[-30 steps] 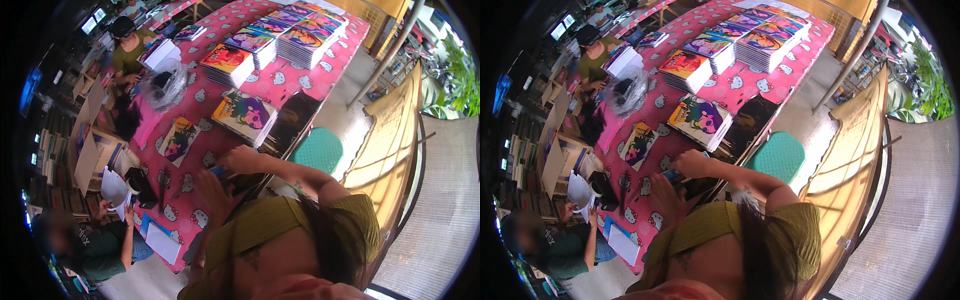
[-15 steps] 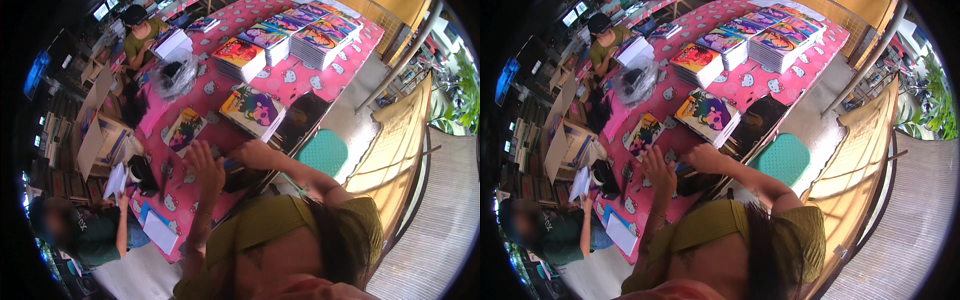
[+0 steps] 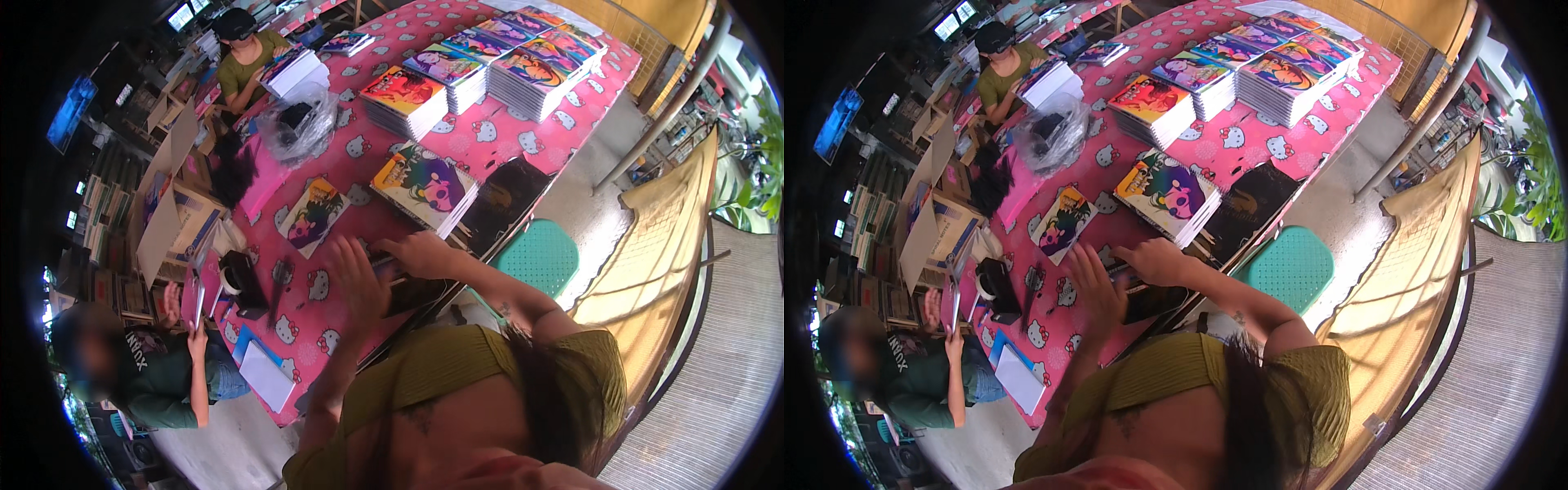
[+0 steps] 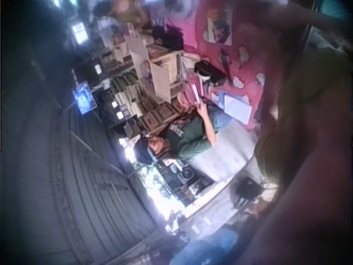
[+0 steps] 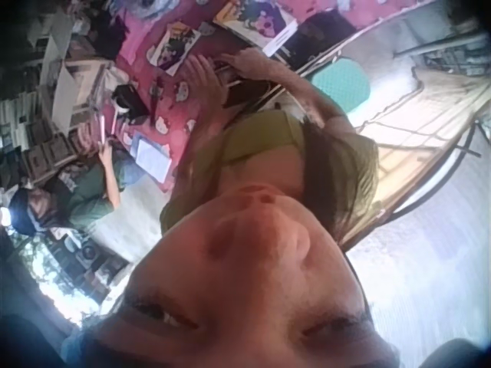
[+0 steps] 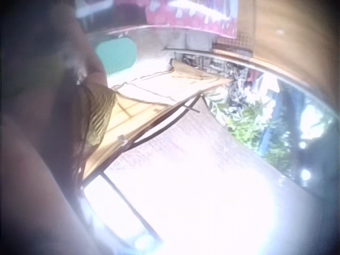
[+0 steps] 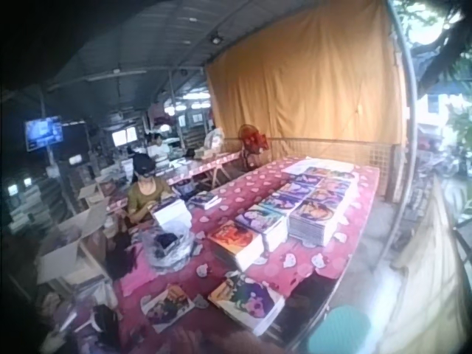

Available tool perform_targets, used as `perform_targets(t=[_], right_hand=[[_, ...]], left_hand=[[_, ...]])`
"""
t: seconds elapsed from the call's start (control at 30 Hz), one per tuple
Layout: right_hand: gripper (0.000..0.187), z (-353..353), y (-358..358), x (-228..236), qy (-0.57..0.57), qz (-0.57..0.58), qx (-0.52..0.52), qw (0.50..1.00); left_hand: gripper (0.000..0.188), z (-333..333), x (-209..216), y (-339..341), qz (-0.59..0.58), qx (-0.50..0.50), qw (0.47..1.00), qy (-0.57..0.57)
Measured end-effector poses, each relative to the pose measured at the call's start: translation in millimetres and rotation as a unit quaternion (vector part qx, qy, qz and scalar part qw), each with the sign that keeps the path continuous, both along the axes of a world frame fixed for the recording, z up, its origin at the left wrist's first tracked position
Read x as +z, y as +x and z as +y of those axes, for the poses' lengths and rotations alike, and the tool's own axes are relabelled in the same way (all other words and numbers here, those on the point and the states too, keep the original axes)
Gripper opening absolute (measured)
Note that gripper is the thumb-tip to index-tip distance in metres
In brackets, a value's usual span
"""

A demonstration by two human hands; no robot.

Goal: The person wraps individual books in plastic sleeves and secures them with adhesive tape, working at a table covered with a pink cloth.

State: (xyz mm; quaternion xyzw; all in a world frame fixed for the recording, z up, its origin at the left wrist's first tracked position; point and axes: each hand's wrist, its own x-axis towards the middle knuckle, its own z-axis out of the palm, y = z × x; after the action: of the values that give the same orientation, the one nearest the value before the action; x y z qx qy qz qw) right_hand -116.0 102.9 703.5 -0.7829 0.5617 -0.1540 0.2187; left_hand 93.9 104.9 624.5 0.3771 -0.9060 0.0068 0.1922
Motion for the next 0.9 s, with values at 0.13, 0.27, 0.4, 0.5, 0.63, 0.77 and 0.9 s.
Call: perform_targets(t=[0.13, 0.27, 0.4, 0.5, 0.63, 0.77, 0.9], right_hand=[[0.059, 13.8, -21.4, -15.7, -0.148, -0.118, -0.007, 0.982], [0.047, 27.4, -38.0, -56.5, -0.064, -0.411, -0.078, 0.906], [0.027, 29.7, -27.4, -68.6, 0.001, -0.460, -0.136, 0.877], [0.027, 25.2, -19.5, -76.7, -0.062, -0.480, -0.094, 0.870], [0.025, 22.8, -19.3, -70.1, 0.001, -0.438, -0.109, 0.892], [0.026, 20.8, -14.7, -72.7, -0.021, -0.459, -0.100, 0.883], [0.027, 19.8, -15.5, -78.0, -0.039, -0.471, -0.079, 0.878]], left_hand=[[0.090, 15.9, -12.0, 5.3, -0.081, -0.026, 0.996, 0.027], [0.087, -3.7, 30.8, -23.6, 0.001, 0.031, 0.999, -0.041], [0.082, -23.4, 33.8, -28.0, -0.105, -0.012, 0.987, -0.120], [0.079, -1.6, -9.9, -10.0, -0.033, -0.065, 0.994, -0.084], [0.078, -41.3, 46.1, -41.8, -0.039, 0.010, 0.995, -0.089], [0.079, 11.0, -1.5, -14.9, -0.065, -0.061, 0.995, -0.035], [0.078, -44.0, 54.6, -52.8, -0.007, 0.043, 0.994, -0.098]])
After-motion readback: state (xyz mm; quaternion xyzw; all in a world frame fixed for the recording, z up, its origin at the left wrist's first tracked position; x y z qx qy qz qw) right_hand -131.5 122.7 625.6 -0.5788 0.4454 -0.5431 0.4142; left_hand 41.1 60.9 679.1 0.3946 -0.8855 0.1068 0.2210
